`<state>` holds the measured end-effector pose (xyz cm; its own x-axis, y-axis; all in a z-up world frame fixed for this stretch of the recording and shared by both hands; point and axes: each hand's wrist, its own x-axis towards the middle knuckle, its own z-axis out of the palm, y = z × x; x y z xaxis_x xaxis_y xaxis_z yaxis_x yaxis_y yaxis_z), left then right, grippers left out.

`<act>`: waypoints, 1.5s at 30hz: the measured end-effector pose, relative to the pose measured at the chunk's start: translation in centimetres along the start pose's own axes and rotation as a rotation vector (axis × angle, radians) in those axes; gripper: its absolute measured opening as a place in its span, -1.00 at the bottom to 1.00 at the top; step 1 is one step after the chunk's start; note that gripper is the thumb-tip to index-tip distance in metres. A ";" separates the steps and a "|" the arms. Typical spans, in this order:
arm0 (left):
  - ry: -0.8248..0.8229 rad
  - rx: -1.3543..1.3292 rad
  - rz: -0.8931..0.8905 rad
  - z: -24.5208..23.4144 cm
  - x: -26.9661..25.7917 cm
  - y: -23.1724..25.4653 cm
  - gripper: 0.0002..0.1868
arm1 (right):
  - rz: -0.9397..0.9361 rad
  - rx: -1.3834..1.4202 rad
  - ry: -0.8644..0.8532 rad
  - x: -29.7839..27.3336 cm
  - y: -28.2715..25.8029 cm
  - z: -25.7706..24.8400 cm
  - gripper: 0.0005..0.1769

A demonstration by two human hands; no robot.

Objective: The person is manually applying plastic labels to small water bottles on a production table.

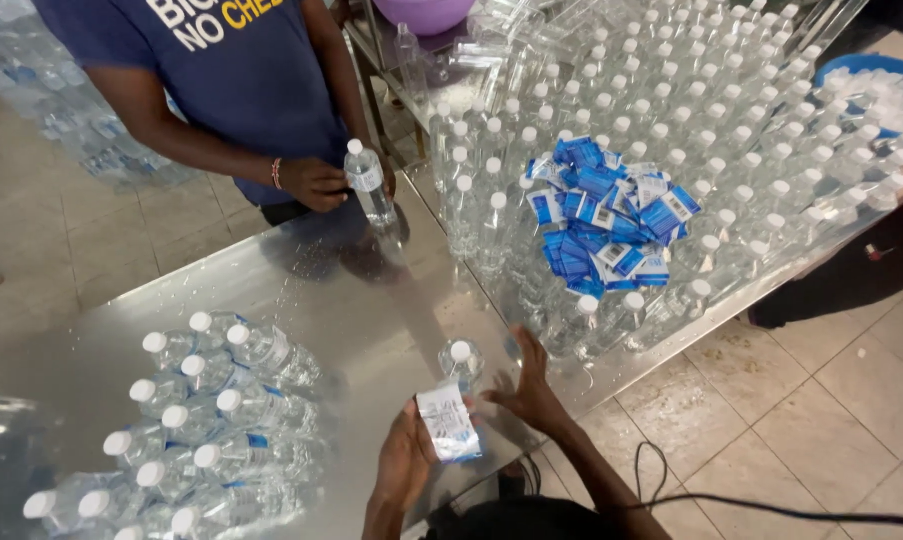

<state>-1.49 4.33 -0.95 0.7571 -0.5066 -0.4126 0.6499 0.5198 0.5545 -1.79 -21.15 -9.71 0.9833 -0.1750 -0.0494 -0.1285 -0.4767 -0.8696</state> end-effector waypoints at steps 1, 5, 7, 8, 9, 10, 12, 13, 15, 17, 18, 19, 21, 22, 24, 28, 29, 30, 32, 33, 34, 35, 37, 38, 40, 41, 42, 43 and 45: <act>0.018 -0.008 -0.009 -0.3 0.4 0.3 -0.22 | 0.014 0.003 -0.016 1.1 1.0 0.5 0.58; -0.172 -0.053 0.182 -2.1 0.0 1.4 -0.24 | -0.022 0.217 -0.173 2.4 1.5 4.1 0.66; -0.132 -0.112 0.170 -0.2 1.9 3.4 -0.21 | -0.039 0.339 -0.201 6.7 0.5 4.5 0.62; -0.089 -0.301 0.182 1.2 0.0 3.2 -0.65 | -0.012 0.406 -0.167 5.0 0.9 5.7 0.42; -0.041 -0.487 0.201 2.4 -1.5 3.1 -0.70 | 0.017 0.471 -0.130 3.3 1.5 6.8 0.23; 0.012 -0.487 0.168 -1.7 -1.8 1.1 -0.70 | 0.074 0.492 -0.142 0.6 0.8 7.4 0.23; -0.261 -0.584 0.230 -8.7 1.9 -0.5 -0.40 | 0.115 0.300 -0.142 2.0 -1.4 6.5 0.06; -0.301 -0.568 0.247 -9.2 2.6 0.7 -0.40 | 0.073 0.297 -0.124 2.5 -2.0 6.8 0.06; -0.365 -0.550 0.323 -10.4 1.2 0.3 -0.39 | 0.114 0.287 -0.203 -0.1 -2.2 7.6 0.06; -0.327 -0.452 0.357 -9.6 -0.3 1.1 -0.47 | 0.114 0.306 -0.255 -1.2 -3.7 6.8 0.08; -0.311 -0.340 0.402 -9.3 -0.2 2.4 -0.56 | 0.088 0.330 -0.296 -0.7 -4.6 6.6 0.11; -0.323 -0.328 0.397 -10.1 -0.4 2.6 -0.56 | 0.081 0.337 -0.281 -0.8 -4.7 6.5 0.11; -0.425 -0.448 0.357 -11.6 -0.9 2.9 -0.15 | -0.012 0.419 -0.387 -0.7 -4.8 5.9 0.82; -0.432 -0.448 0.364 -12.9 -0.7 2.9 -0.15 | -0.021 0.415 -0.387 -0.9 -5.7 5.2 0.82; -0.315 -0.182 0.448 -15.5 -0.6 2.7 0.00 | -0.437 0.411 -0.025 -1.6 -7.2 4.1 0.43; 0.016 -0.086 0.265 -13.2 -1.0 5.1 -0.35 | -0.820 0.301 0.008 -3.3 -16.4 -0.2 0.39; -0.052 -0.015 0.242 -12.3 -1.5 5.6 -0.40 | -0.981 0.165 -0.013 -4.2 -18.7 -0.5 0.51; -0.125 0.051 0.223 -11.3 -1.6 5.9 -0.44 | -1.142 0.017 -0.039 -4.8 -20.8 -1.1 0.63; -0.058 0.017 0.115 -7.5 -2.3 8.2 -0.47 | -1.356 -0.136 -0.154 -6.9 -23.6 0.8 0.26; 0.006 -0.014 0.009 -5.8 -3.3 8.8 -0.47 | -1.572 -0.284 -0.273 -8.6 -24.9 1.8 -0.09; 0.022 -0.027 -0.003 -4.7 -4.0 8.8 -0.47 | -1.558 -0.271 -0.290 -9.7 -25.3 2.1 -0.09; -0.010 0.311 0.148 -3.5 -4.8 9.0 -0.52 | -1.705 -0.334 -0.291 -10.8 -26.0 2.2 -0.31; -0.082 0.692 0.353 -4.1 -3.0 9.4 -0.54 | -1.900 -0.442 -0.234 -10.7 -23.8 1.4 -0.51; 0.017 0.922 0.354 -6.1 -1.0 8.6 -0.67 | -1.559 -0.409 -0.055 -10.2 -20.3 0.4 -0.46; 0.119 1.152 0.446 -5.5 1.3 9.2 -0.72 | -1.289 -0.380 0.146 -8.3 -13.9 -1.9 -0.36; 0.057 1.212 0.460 -3.1 1.5 10.0 -0.65 | -1.002 -0.411 0.330 -7.3 -10.9 -3.6 -0.08; 0.013 1.262 0.438 -1.2 0.1 8.9 -0.57 | -0.686 -0.409 0.468 -8.6 -7.6 -5.8 0.34; 0.023 1.258 0.494 0.9 2.3 9.8 -0.57 | -0.737 -0.411 0.481 -5.5 -6.9 -8.5 0.34; 0.115 1.571 0.119 2.6 2.1 9.3 -0.71 | -0.663 -0.600 0.589 -6.0 -5.2 -10.9 0.22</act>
<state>5.96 6.36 5.23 0.8450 -0.4255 -0.3238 -0.0702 -0.6886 0.7218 -8.39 -27.00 0.47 0.6837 -0.0371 0.7288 0.2091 -0.9469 -0.2443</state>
